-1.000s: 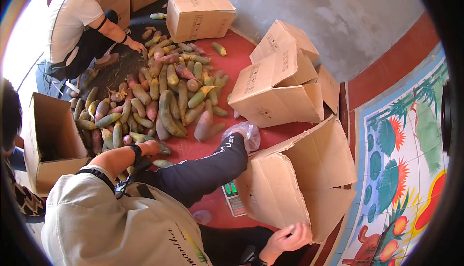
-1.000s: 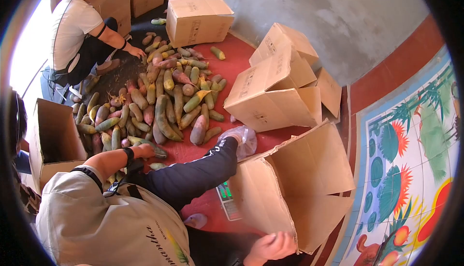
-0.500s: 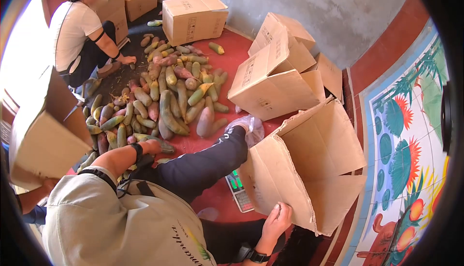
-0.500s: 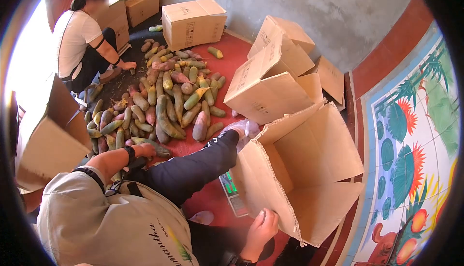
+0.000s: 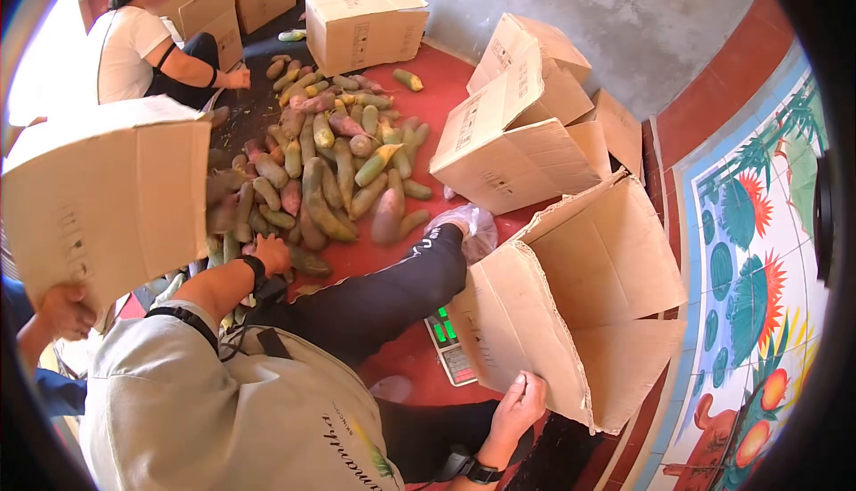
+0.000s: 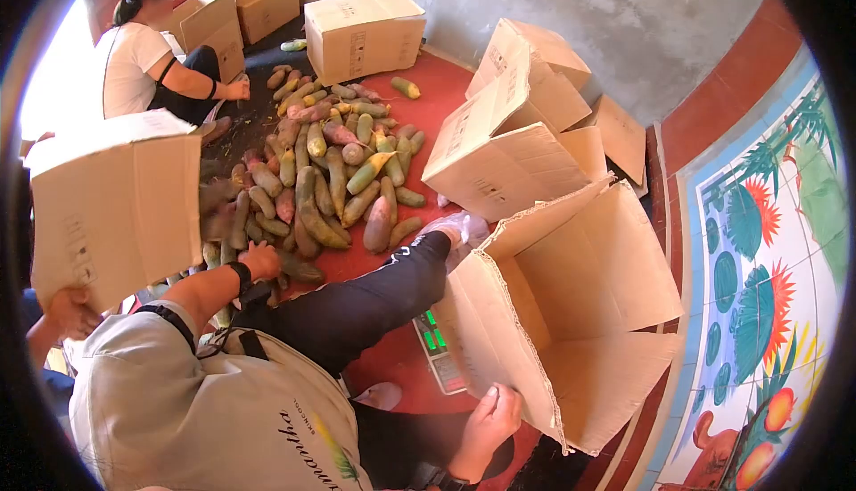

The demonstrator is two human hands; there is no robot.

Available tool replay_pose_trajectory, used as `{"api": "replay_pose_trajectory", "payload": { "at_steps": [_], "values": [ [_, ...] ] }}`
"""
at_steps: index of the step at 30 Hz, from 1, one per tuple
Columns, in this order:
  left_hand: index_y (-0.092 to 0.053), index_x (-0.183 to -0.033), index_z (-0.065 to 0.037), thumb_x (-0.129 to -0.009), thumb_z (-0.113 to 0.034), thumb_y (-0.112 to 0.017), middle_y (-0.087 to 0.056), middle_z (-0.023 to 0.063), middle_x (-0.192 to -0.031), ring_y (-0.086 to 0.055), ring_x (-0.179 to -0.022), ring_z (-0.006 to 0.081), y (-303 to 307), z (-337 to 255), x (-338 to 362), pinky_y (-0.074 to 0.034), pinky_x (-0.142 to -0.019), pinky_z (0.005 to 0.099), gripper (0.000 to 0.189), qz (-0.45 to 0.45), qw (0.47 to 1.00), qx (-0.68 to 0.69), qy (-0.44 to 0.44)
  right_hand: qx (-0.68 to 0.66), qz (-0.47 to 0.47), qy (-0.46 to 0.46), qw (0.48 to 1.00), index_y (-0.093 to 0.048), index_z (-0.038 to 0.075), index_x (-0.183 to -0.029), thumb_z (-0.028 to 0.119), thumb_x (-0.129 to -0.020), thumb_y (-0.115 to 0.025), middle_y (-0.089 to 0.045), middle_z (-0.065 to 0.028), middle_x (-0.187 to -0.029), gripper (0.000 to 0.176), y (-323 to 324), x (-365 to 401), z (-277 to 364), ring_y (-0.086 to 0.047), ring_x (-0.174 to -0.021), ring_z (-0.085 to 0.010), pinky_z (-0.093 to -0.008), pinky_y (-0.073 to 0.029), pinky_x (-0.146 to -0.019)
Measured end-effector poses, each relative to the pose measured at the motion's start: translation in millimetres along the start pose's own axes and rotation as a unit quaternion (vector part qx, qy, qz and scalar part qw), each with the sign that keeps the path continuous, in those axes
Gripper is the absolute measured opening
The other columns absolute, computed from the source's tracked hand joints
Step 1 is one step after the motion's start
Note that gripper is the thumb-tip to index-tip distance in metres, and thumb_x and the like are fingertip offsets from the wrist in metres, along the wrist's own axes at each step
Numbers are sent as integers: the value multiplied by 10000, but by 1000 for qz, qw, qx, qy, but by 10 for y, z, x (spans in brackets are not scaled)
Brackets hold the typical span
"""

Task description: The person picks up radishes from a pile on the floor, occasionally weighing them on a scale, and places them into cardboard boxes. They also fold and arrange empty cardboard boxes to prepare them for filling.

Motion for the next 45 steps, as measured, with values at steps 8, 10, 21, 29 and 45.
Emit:
{"api": "replay_pose_trajectory", "payload": {
  "at_steps": [8, 10, 21, 29, 45],
  "values": [
    [-583, -1150, -138, -733, -285, -579, -436, 97, -1281, -305, -1251, 302, -299, 363, -152, -119, -1029, 583, 442, -46, 997, -39, 55, 3, 13, 0, 1000, -558, -26, -841, 67, -833, -509, -528, -157, -749, 105, -55, -19, 27, -535, -667, -314, -389, -429, -568],
    [-578, -1154, -137, -734, -299, -580, -435, 99, -1279, -310, -1249, 290, -255, 376, -26, -119, -1033, 576, 451, -4, 998, -51, 48, 11, 16, 7, 1000, -557, -28, -839, 64, -836, -507, -528, -157, -747, 105, -65, -17, 26, -534, -665, -314, -388, -427, -566],
    [-602, -1076, -93, -731, -341, -592, -479, 111, -1196, -404, -1174, 265, -451, 424, -200, -269, -1002, 449, 425, -6, 998, 34, 58, 40, 44, -6, 998, -550, -29, -844, 36, -824, -513, -534, -162, -752, 78, -143, -38, 32, -535, -685, -326, -400, -428, -604],
    [-601, -993, -122, -696, -301, -642, -513, 87, -1111, -450, -1089, 235, 196, 414, 63, -364, -862, 381, 349, -172, 981, -79, 34, 41, 52, -17, 998, -556, -35, -828, 37, -817, -514, -541, -168, -759, 84, -184, -37, -28, -535, -700, -332, -406, -430, -618],
    [-624, -995, -97, -802, -238, -586, -619, 41, -1008, -592, -966, 183, 63, 924, -142, -492, -735, 310, 242, -147, 978, -5, 147, 52, 38, -20, 998, -556, -15, -831, 40, -819, -526, -547, -148, -759, 63, -169, 11, -89, -548, -689, -299, -366, -444, -631]
  ]
}}
Point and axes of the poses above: each hand's wrist, its own x-axis away from the middle knuckle, its own y-axis out of the back of the hand, z = x × y, the point moved 6 cm from there along -x, towards the middle knuckle
